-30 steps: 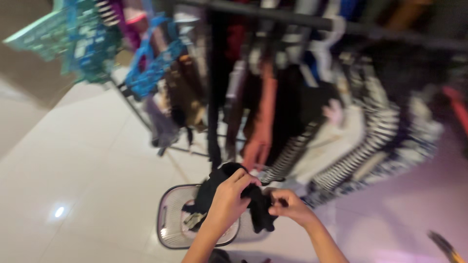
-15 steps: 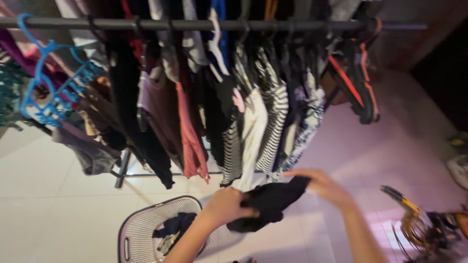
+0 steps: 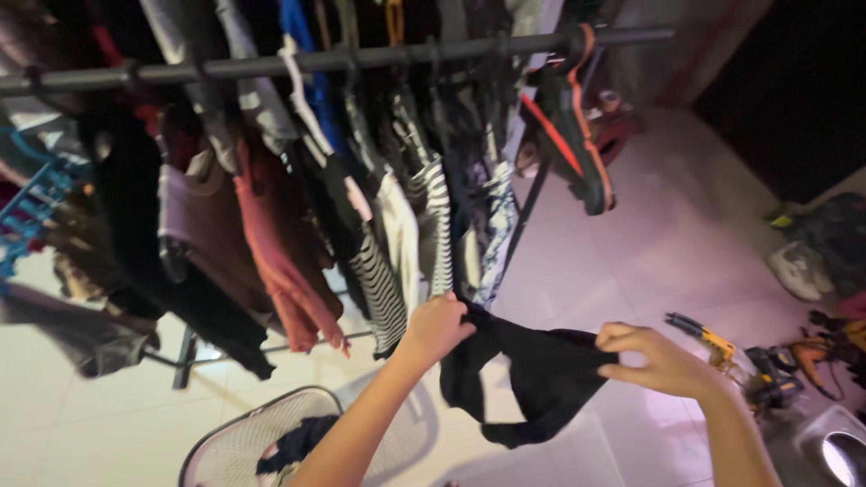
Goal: The person takes clothes from a laundry basket, places them on hangers, and hangs them on a clothing rack. They handle multiple garments including a black top, a patterned dress, and a beige top, using both standard and multi-clip hangers.
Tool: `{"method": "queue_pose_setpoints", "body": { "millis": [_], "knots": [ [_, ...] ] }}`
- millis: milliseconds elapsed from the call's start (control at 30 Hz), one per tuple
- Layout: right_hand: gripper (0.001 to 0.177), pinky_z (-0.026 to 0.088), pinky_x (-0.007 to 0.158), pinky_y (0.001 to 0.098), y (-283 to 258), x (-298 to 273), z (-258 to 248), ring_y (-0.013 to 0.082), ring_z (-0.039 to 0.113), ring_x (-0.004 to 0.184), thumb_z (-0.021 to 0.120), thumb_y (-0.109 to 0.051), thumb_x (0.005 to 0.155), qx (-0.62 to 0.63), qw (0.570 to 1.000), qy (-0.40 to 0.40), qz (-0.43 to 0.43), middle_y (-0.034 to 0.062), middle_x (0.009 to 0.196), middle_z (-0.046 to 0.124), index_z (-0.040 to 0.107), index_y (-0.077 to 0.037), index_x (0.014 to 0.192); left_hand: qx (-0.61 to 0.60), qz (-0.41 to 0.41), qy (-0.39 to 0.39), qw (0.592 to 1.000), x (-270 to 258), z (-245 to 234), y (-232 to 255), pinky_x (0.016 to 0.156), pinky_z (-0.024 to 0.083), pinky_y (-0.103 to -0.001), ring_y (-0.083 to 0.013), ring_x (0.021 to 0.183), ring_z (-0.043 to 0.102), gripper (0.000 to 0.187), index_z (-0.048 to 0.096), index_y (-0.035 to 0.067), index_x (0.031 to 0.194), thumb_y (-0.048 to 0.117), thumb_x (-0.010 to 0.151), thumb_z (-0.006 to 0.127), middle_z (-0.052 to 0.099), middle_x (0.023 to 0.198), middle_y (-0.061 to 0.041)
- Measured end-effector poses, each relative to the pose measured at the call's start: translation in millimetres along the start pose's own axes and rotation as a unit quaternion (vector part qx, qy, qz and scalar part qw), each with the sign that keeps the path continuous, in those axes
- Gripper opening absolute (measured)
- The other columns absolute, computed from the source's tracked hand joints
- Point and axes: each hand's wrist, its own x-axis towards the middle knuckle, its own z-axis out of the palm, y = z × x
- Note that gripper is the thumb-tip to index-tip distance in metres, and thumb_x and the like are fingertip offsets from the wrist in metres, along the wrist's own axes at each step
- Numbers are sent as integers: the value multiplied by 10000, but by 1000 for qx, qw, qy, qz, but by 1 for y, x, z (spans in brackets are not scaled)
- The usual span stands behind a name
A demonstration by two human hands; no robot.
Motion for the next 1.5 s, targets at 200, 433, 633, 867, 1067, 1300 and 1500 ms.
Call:
{"method": "queue_pose_setpoints", "body": {
  "millis": [200, 433, 633, 867, 1067, 1300, 1500],
  "knots": [
    [235, 481, 901, 309, 54, -13, 3, 165, 612, 1027, 746, -45, 755, 299, 934, 196, -28, 92, 1069, 665, 679, 27, 968, -190, 39, 27, 981, 148, 44, 52, 720, 535, -467, -356, 815, 698, 333, 680, 93, 1005, 405, 889, 677, 719, 864, -154],
    [303, 450, 775, 337, 18, 8, 14, 189, 543, 828, 864, -177, 746, 86, 967, 228, -73, 47, 827, 562, 626, 6, 789, -252, -48, 392, 883, 324, 75, 90, 886, 514, -498, -431, 1014, 646, 499, 651, -35, 1124, 402, 913, 767, 677, 1075, -254],
    [282, 447, 809, 354, 18, -1, 17, 219, 529, 858, 855, -147, 731, 77, 972, 219, -22, 58, 815, 554, 634, 18, 790, -370, -137, 265, 880, 351, 94, 78, 754, 557, -394, -307, 820, 731, 406, 724, -24, 1011, 270, 739, 792, 744, 869, -166],
    [280, 441, 791, 368, 19, 9, 13, 231, 508, 859, 854, -137, 706, 83, 973, 213, -41, 71, 817, 546, 651, 37, 789, -535, -103, 314, 778, 322, 86, 64, 668, 484, -305, -126, 732, 564, 262, 572, 34, 906, 183, 826, 771, 592, 789, -14],
    [332, 480, 811, 369, 0, 14, 1, 218, 555, 900, 888, -247, 700, 36, 987, 146, 51, 78, 801, 563, 749, 4, 867, -516, -74, 345, 781, 296, 38, 31, 662, 466, -299, -127, 720, 535, 208, 577, 18, 936, 181, 878, 693, 569, 788, -32],
    [253, 477, 892, 357, 1, 35, 8, 203, 569, 1020, 789, -84, 701, 46, 990, 134, -4, 53, 865, 630, 747, -11, 940, -434, -83, 278, 853, 240, -27, 67, 738, 528, -331, -202, 795, 661, 382, 603, -5, 1123, 250, 867, 727, 694, 881, -106],
    [127, 461, 906, 333, 36, 51, 17, 223, 566, 996, 613, -4, 776, 65, 992, 103, -13, 74, 883, 573, 707, -3, 862, -171, -193, 118, 959, 45, -79, 95, 688, 516, -501, -397, 768, 690, 417, 556, 96, 1364, 239, 972, 570, 712, 806, -215]
  ]
}}
